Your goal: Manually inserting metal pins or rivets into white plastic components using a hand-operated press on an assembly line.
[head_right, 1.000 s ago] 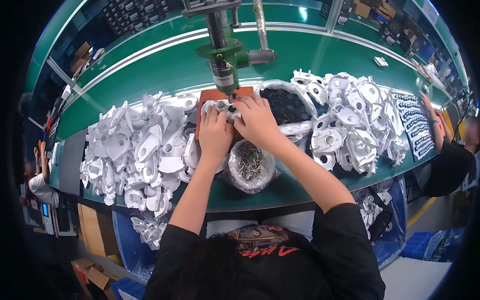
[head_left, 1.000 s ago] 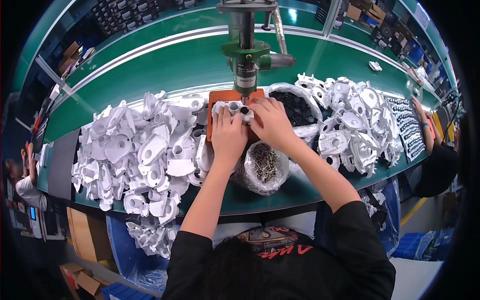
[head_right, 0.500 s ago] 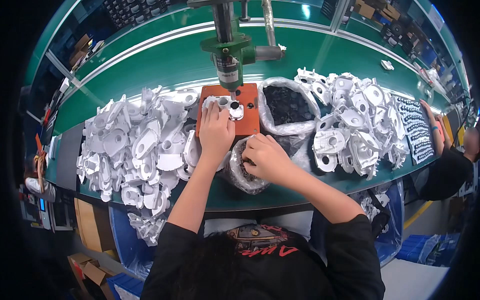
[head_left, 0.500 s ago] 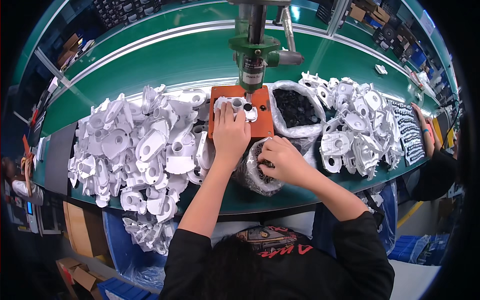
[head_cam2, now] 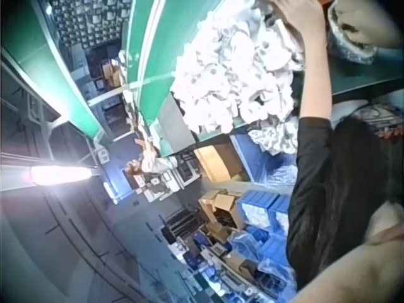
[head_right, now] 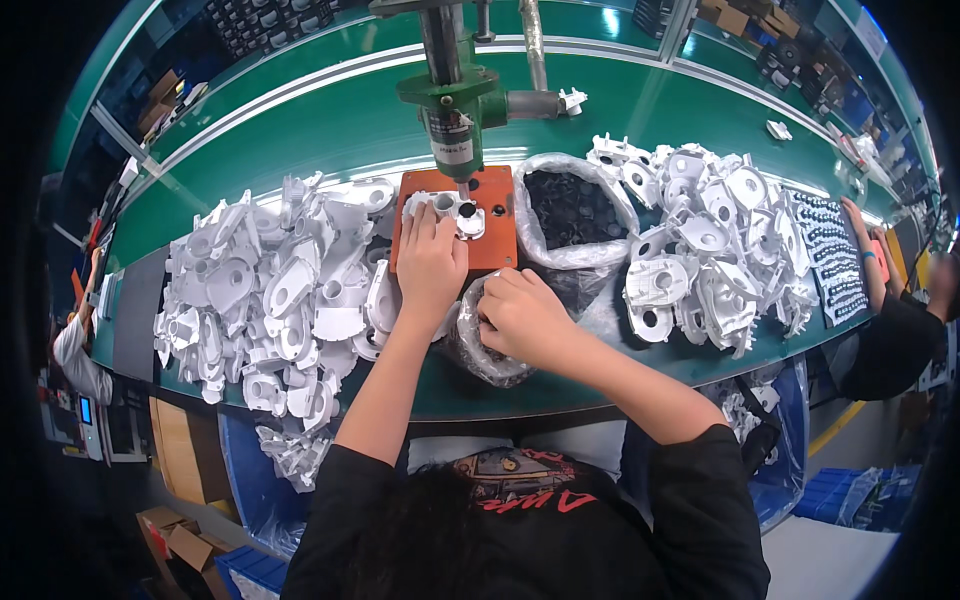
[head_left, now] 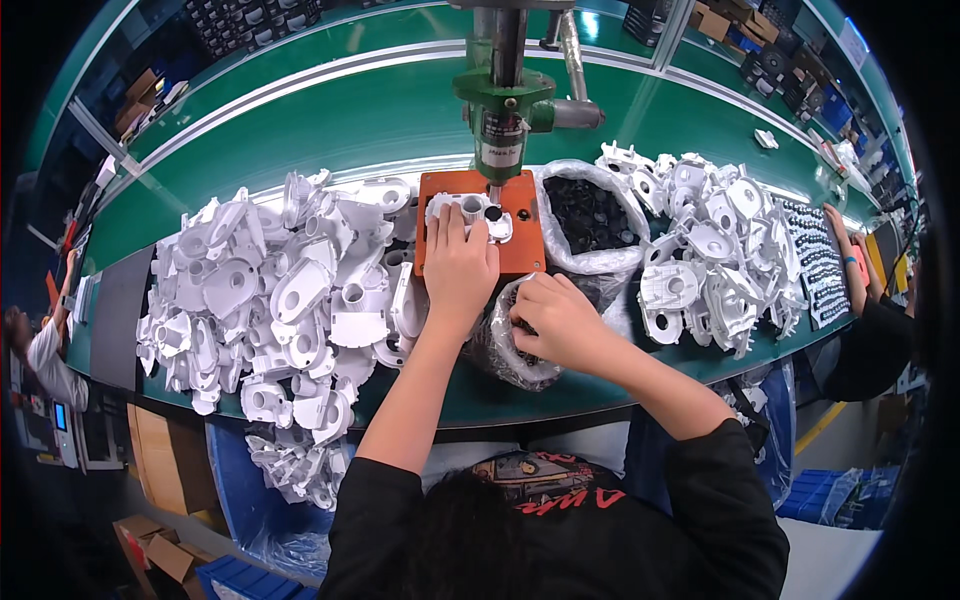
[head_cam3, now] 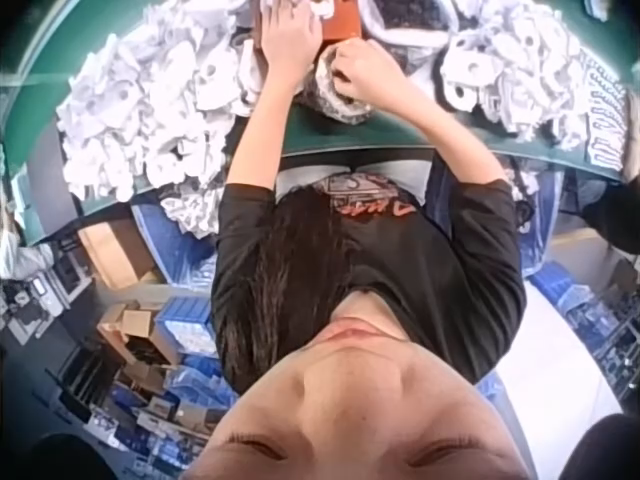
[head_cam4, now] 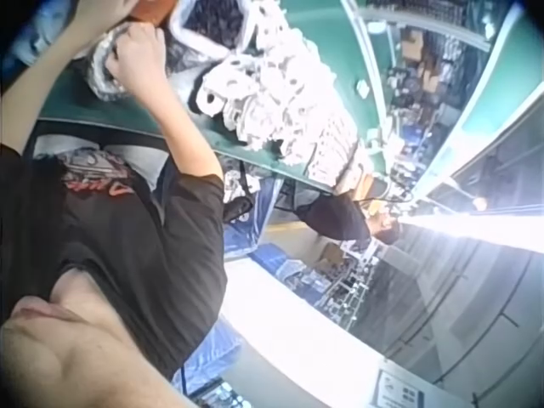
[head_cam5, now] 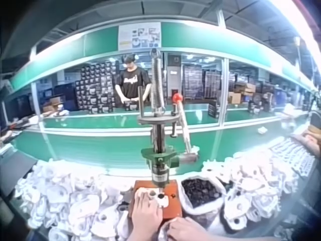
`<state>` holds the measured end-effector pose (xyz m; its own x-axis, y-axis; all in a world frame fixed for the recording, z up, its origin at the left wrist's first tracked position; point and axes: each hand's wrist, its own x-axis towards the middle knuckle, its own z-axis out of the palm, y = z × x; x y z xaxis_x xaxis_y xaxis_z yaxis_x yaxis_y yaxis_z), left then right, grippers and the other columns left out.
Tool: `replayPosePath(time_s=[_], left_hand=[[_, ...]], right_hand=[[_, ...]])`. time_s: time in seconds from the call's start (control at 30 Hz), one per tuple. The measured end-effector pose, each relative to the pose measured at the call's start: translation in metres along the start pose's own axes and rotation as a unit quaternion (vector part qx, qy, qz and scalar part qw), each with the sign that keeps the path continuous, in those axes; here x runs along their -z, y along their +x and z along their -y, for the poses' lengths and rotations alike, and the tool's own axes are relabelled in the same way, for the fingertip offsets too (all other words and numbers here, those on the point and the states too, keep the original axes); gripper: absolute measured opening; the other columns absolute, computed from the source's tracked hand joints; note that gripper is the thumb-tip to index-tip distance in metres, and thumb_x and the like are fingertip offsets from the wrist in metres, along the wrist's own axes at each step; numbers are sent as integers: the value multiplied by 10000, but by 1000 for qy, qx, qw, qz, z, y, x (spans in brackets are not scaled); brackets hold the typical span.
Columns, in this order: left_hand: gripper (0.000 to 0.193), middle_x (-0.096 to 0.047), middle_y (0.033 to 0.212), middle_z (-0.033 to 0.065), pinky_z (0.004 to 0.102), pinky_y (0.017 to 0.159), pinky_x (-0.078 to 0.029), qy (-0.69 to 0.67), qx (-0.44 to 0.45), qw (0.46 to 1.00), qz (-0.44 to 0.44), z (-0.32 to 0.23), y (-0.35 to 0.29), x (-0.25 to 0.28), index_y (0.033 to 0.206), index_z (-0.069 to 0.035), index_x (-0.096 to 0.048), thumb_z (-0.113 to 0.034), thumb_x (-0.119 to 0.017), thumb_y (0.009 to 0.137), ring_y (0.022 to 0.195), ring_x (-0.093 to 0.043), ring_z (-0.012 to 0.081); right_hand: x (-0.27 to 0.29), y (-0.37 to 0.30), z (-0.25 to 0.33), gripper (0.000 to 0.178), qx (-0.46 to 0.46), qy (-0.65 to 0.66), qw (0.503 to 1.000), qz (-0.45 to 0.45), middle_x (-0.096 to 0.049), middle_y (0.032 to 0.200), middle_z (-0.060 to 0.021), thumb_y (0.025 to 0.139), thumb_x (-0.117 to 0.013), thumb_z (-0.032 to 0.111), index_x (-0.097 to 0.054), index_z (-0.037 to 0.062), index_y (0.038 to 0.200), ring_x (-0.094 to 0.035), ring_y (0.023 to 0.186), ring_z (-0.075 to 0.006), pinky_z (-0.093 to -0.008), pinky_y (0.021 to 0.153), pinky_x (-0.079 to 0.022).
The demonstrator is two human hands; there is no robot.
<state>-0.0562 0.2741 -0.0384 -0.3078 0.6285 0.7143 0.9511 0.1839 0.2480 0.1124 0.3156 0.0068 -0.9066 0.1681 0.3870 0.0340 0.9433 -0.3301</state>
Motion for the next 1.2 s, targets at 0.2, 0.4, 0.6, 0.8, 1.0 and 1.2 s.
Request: replayPosePath(time_s=[0.2,0.4,0.6,0.8,1.0,1.2], left_hand=[[205,-537,1165,295,502,1020,-366,3,-2,1000,0,1,-1,0,919,5,-573,-112,-583,752,1147,-506,428],[218,-533,1174,292,501,1021,-366,-6,2,1000,-3,2,-2,-3,935,-1,-577,-119,-586,752,1150,-504,427],[211,-537,1166,284,506,1015,-372,-4,4,1000,-7,3,-2,-4,920,-7,-582,-123,-594,744,1130,-514,427],[208,-536,1166,279,512,1000,-388,-4,1,1000,-17,2,0,-1,908,-14,-584,-121,-602,729,1109,-524,425],[212,-525,1174,280,522,985,-397,-18,1,1000,-22,1,-1,-4,902,-18,-575,-122,-610,721,1108,-519,429],[224,-523,1169,282,521,985,-396,-16,1,1000,-25,2,-2,-3,913,-20,-569,-130,-612,722,1114,-513,431]], right_hand=[[-1,1,2,138,-5,-4,1000,-7,-543,795,-69,653,-685,115,-615,28,734,-531,839,-237,-340,758,-417],[6,2,-2,120,-27,56,998,16,-536,783,-80,653,-671,80,-594,25,727,-530,809,-258,-350,749,-434],[39,22,-22,88,-98,225,968,44,-584,746,-80,708,-681,78,-641,21,762,-571,730,-198,-299,632,-461],[40,69,-71,166,-253,306,917,35,-646,800,-52,762,-685,115,-661,-33,835,-571,737,-105,-260,702,-455],[12,96,-106,134,-291,383,876,35,-656,802,-71,736,-689,63,-665,-47,809,-588,754,-137,-257,726,-456],[4,104,-115,113,-252,351,901,41,-642,686,-68,691,-698,74,-687,-30,735,-554,614,-118,-258,578,-434]])
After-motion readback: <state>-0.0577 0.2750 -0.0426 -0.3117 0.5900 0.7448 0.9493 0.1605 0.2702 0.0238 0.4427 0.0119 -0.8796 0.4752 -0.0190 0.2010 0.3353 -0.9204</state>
